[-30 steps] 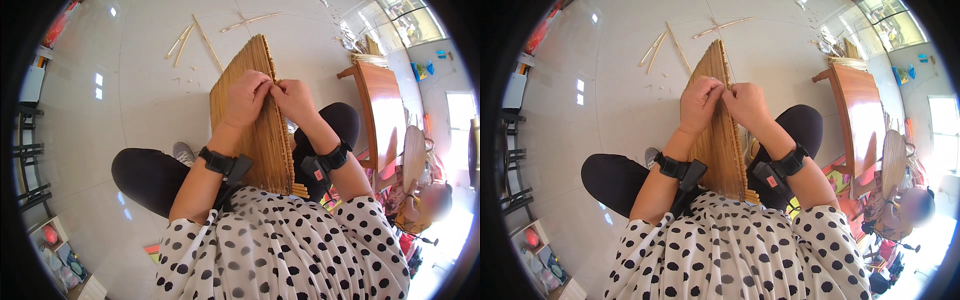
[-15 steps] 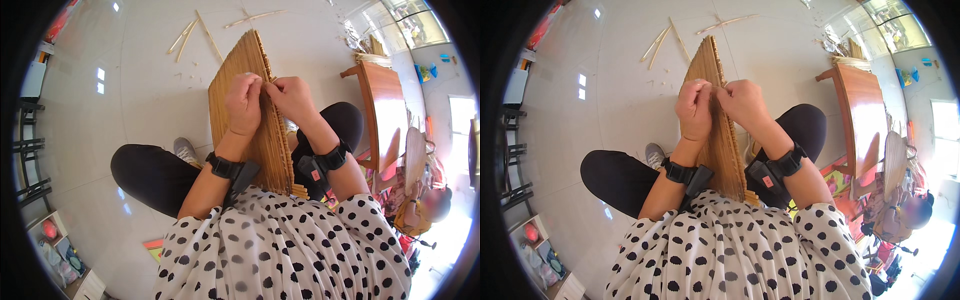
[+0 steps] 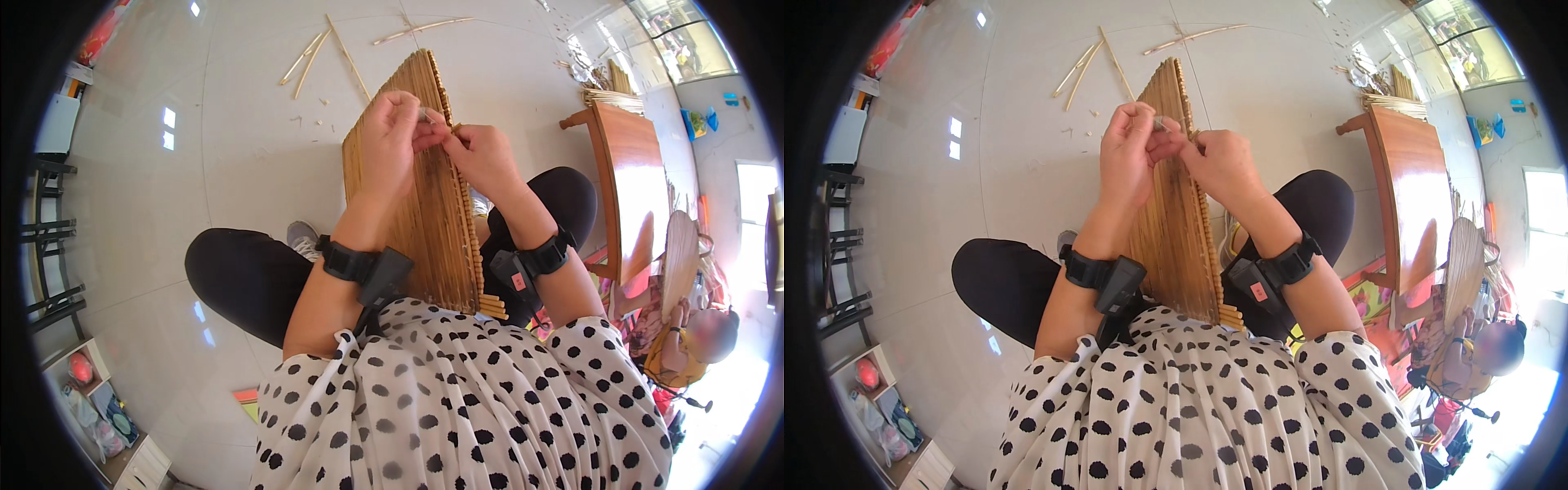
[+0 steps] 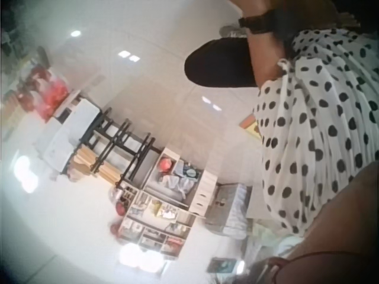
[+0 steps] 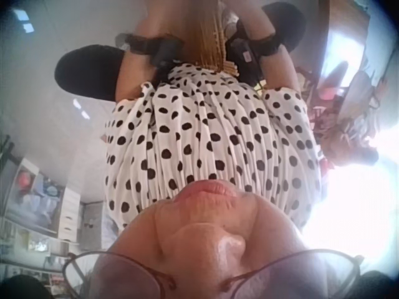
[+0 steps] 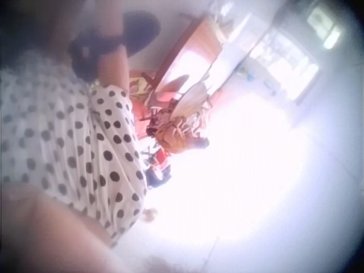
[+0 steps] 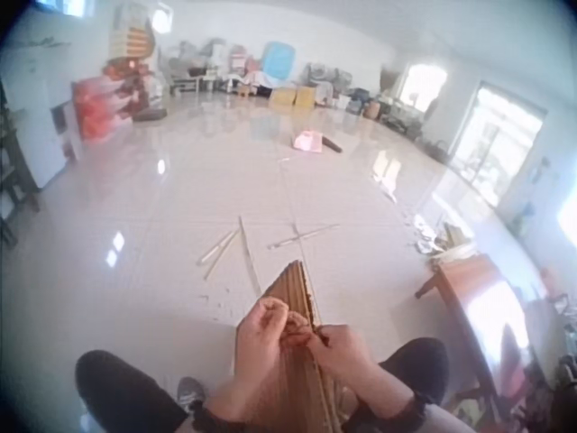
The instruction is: The person sits on the floor and weaves a basket using thin wooden strips and a white string. They repeatedly thread the string through the strips, pull it tight, and adjust the basket's shape.
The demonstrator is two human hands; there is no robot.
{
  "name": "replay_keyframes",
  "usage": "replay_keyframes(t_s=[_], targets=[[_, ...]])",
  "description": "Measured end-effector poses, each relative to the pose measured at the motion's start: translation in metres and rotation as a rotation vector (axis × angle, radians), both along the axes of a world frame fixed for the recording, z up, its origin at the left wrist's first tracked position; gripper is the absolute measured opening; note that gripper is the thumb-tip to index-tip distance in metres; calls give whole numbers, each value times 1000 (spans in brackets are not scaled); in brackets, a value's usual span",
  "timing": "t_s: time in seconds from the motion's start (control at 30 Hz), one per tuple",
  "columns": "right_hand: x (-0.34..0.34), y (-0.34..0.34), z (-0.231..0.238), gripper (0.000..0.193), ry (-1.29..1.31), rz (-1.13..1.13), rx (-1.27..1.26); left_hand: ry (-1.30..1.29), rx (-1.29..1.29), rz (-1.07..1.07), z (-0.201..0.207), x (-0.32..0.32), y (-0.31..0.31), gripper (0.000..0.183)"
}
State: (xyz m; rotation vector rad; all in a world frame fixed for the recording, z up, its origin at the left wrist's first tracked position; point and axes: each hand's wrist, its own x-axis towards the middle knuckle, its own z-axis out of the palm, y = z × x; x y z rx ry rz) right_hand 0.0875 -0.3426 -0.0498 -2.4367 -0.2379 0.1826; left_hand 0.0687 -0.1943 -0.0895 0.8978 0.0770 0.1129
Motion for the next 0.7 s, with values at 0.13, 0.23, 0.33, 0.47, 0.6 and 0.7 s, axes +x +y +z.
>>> replay_keyframes(t_s=[0.13, 0.23, 0.33, 0.47, 0.6, 0.7], targets=[[-1, -2, -3, 34, -2, -16, 3, 37, 54, -61, 3, 2, 7, 17], [-2, 3, 4, 36, 51, -20, 1, 14, 71, 80, 16, 4, 31, 16], [-2, 0, 3, 37, 62, -32, -19, -99, 46, 273, 28, 10, 77, 16], [-1, -3, -6, 37, 57, -45, 13, -179, -18, 522, 47, 11, 150, 14], [-2, 0, 1, 37, 71, -48, -31, -133, 15, 550, 61, 3, 173, 12], [-5, 7, 6, 38, 64, -21, -50, -107, 20, 620, 59, -1, 174, 13]])
